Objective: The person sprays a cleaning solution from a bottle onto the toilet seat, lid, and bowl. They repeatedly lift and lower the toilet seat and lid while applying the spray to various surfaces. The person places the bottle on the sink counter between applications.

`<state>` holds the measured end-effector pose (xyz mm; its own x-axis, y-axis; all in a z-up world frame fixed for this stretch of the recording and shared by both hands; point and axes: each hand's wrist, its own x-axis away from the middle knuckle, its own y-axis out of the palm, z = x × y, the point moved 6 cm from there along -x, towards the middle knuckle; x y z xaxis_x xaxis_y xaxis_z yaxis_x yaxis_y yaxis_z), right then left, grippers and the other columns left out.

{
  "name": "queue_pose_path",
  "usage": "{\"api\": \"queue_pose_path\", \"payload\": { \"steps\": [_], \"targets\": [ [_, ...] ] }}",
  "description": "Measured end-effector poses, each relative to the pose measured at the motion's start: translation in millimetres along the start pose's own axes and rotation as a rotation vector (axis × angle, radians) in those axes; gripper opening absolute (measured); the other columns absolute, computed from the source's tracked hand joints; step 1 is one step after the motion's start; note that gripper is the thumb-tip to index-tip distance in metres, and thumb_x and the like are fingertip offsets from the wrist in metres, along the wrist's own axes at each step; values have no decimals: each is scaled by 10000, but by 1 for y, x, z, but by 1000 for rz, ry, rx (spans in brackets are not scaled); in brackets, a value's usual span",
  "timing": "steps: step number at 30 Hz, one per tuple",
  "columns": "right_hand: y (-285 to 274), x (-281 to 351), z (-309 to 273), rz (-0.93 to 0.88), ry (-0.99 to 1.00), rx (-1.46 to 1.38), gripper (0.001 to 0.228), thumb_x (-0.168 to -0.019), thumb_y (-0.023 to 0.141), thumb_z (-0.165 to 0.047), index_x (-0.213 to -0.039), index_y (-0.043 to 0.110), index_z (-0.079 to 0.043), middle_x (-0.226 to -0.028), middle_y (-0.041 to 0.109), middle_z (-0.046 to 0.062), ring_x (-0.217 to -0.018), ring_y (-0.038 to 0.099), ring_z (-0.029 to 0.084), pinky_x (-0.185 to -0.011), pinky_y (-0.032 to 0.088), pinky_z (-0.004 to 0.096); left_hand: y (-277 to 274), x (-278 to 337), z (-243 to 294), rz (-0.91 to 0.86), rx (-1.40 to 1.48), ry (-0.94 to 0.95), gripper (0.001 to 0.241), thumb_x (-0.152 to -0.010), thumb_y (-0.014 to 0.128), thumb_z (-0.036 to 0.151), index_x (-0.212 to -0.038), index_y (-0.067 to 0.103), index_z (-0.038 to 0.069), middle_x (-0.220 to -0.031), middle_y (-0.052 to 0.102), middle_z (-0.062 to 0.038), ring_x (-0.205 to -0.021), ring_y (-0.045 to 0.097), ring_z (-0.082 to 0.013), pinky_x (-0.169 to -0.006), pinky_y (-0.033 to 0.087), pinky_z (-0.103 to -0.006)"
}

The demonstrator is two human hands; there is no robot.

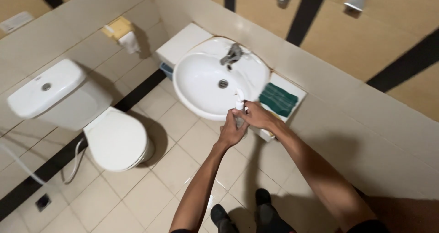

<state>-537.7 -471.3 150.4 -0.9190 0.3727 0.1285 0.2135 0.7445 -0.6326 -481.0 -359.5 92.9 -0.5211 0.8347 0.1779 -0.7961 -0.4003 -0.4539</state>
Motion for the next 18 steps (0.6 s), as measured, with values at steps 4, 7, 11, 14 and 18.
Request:
{"api": "queue_pose_path", "payload": {
  "steps": [4, 7, 11, 14, 18],
  "targets": [
    [-38, 14, 78, 18, 240, 95, 662, -1025, 599, -584, -1062, 693, 70, -880, 688, 228, -812, 631, 314, -724, 529, 460, 67, -54, -2, 16, -29, 215, 716, -983, 621, 458, -1522, 326, 91, -1455, 474, -205, -1346, 494, -385, -1122, 366, -544],
    [-76, 23, 97, 125, -16, 38, 514, -992, 601, -481, -1191, 651, -9, -1086, 678, 154, -974, 644, 276, -857, 512, 435, 93, -70, 41, -66, 28, 167, 739, -958, 616, 470, -1512, 340, 66, -1483, 455, -214, -1370, 480, -376, -1135, 399, -505],
    [-118, 31, 127, 155, -37, 91, 388, -971, 692, -323, -1209, 653, -18, -1231, 598, 193, -1089, 605, 328, -949, 491, 456, 117, -92, 81, -75, -56, 80, 766, -886, 657, 363, -1533, 351, 88, -1504, 486, -208, -1364, 497, -386, -1112, 392, -490],
    [-136, 30, 147, 171, -5, 88, 367, -958, 717, -274, -1227, 650, -33, -1208, 608, 197, -1059, 628, 324, -923, 522, 427, 126, -103, 101, -22, -13, 131, 741, -876, 669, 308, -1527, 387, 94, -1461, 537, -226, -1327, 542, -397, -1105, 436, -460],
    [-159, 32, 143, 317, -133, 55, 410, -890, 778, -210, -1231, 647, -23, -1130, 711, 163, -990, 707, 297, -857, 549, 409, 143, -130, 103, 18, 5, 239, 747, -848, 667, 200, -1532, 382, 105, -1429, 564, -242, -1317, 540, -414, -1092, 432, -469]
  ]
}}
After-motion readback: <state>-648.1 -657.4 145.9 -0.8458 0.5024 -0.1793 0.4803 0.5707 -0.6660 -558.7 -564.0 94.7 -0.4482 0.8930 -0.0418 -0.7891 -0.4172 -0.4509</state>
